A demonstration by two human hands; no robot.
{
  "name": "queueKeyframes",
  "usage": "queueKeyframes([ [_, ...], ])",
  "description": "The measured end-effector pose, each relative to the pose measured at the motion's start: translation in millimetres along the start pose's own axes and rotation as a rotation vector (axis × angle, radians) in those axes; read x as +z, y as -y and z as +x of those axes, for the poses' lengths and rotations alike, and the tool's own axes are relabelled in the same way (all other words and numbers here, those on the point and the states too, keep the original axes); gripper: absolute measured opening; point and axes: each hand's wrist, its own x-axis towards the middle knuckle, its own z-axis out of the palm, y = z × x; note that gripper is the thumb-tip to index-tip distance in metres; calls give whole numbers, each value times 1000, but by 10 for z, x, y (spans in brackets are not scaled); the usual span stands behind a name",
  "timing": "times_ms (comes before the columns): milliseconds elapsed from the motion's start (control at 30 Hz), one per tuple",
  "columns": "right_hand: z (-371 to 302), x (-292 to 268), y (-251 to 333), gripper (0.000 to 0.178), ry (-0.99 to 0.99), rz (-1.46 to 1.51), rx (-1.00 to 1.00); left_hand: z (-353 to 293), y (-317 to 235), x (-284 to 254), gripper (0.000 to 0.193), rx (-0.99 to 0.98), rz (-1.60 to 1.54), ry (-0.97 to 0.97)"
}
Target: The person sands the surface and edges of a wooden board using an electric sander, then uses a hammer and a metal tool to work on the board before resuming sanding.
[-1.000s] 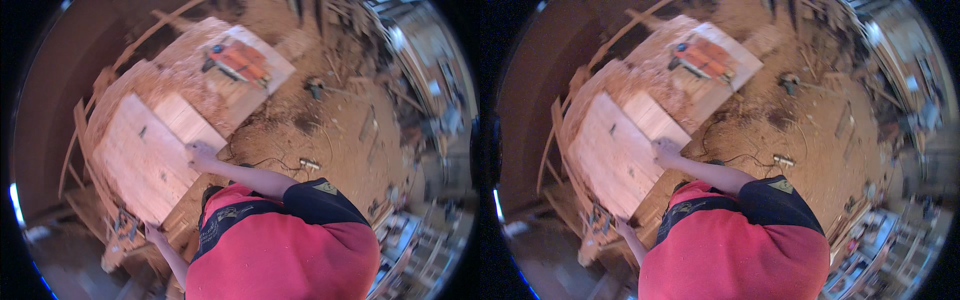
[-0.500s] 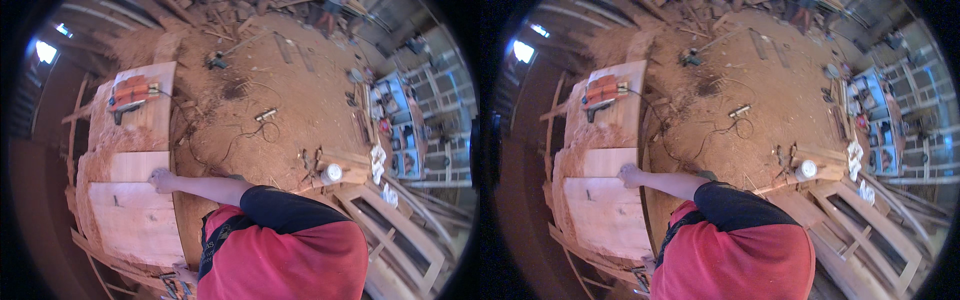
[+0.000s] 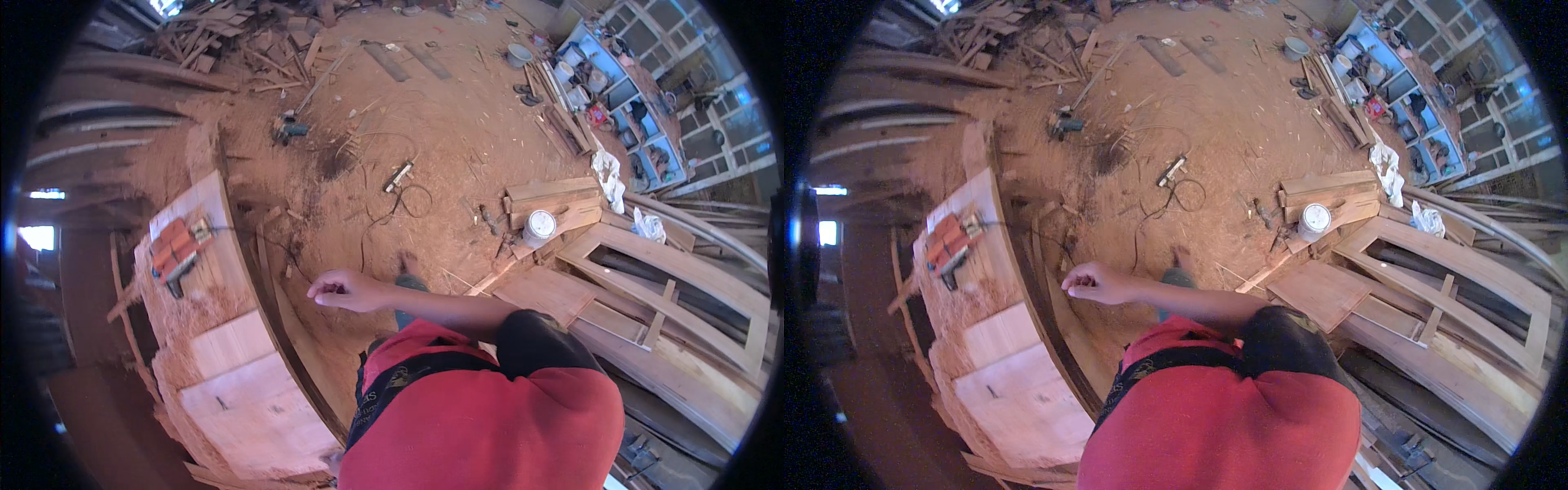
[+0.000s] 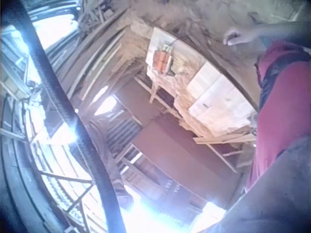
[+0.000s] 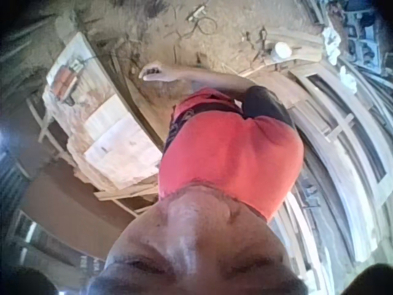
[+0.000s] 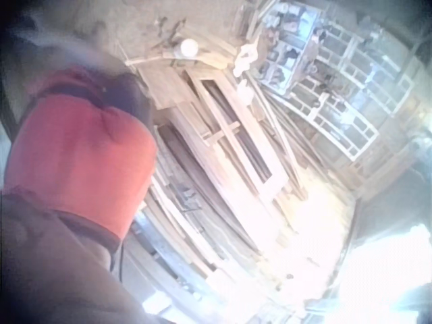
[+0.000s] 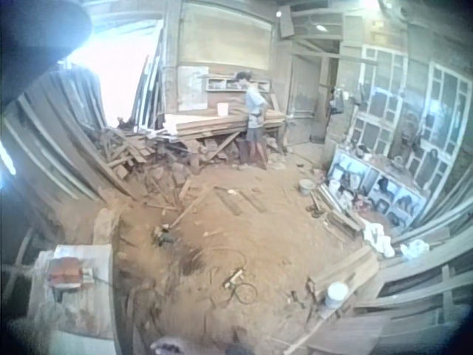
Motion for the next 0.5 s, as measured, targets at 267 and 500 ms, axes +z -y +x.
queueKeyframes([
  [267,-307,-1677,2030,28,166,712,-692,-810,-1550,2016,53,417,187,261],
  [500,-500,-3374,3144,56,455,823,-1056,-2204,-2951,3945,48,740,306,576],
])
